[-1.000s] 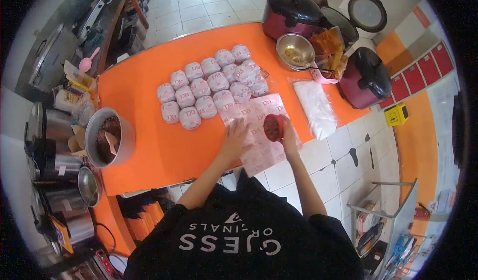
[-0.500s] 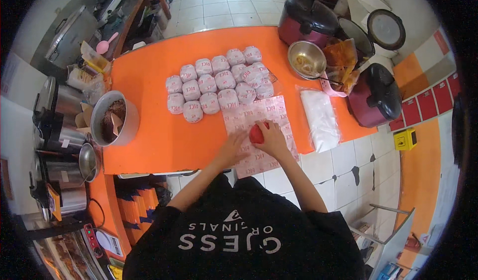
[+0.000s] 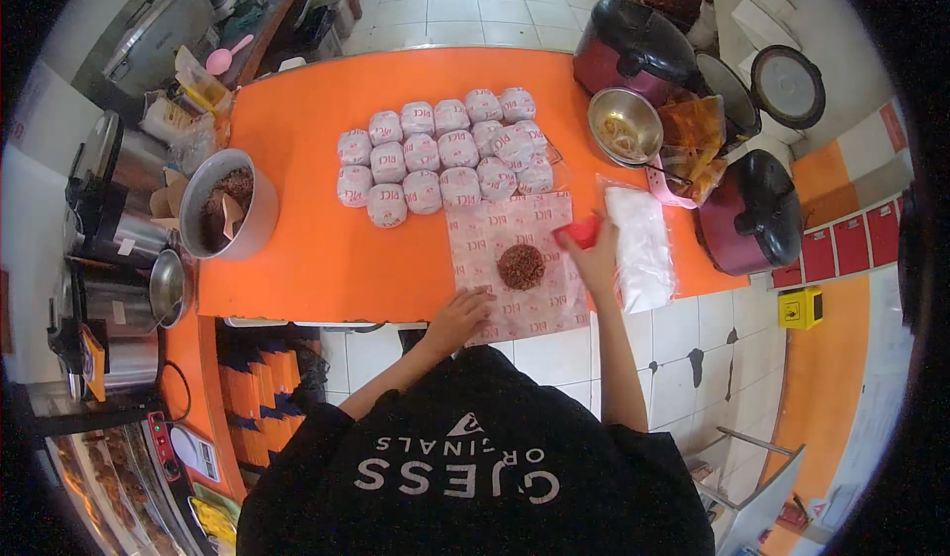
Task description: The person scoops rice from a pot into a small cup using a spatula, empties the shaped rice onto wrapping paper sheets, and wraps the rice portions into packets by hand.
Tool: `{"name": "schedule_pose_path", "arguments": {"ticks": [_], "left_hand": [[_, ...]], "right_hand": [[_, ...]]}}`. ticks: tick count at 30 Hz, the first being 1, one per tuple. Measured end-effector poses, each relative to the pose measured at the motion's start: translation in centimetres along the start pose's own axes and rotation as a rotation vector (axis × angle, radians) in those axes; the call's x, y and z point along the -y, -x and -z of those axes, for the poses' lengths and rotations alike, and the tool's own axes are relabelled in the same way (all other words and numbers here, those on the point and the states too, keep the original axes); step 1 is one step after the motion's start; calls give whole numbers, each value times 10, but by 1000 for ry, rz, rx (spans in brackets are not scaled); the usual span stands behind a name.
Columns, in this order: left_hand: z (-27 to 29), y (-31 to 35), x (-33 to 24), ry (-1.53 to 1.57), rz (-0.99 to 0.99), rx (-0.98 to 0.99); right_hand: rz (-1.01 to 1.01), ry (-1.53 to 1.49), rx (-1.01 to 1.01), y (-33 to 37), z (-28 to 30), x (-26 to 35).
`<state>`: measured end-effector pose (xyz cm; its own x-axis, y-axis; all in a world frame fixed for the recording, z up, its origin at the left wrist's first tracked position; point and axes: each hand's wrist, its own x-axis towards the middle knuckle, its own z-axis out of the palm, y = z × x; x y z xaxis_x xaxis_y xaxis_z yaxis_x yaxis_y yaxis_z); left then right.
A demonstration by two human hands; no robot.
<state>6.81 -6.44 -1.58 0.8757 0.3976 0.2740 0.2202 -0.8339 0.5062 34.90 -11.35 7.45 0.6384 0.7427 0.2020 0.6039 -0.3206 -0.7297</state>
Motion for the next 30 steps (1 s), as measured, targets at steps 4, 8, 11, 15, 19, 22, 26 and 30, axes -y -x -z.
{"name": "schedule_pose_path", "arguments": {"ticks": [4,8,11,15,19,22,26,30], "left_hand": [[-2,-4,-1,-28,-10,-32],[-2,-10,3,55,-13,-29],[19,-25,1,246,203,118],[48,-45,-32,313,203,-10],[41,-35,-47,-78,-162,-137],[21,-16,-25,-166,-78,17],[36,4,-11,-90,-42,97],[53,17,3,235,137,36]], "right_hand": [[-154,42,-59,3,6,-47],[365,376,-102,48,6,-45],[536,331,264,79,24,-10],[612,386,315,99,27,-43],[587,385,213,99,29,-75],[582,365,200,96,38,-64],[437,159,350,113,48,-63],[207,-150,388,120,48,-51]]}}
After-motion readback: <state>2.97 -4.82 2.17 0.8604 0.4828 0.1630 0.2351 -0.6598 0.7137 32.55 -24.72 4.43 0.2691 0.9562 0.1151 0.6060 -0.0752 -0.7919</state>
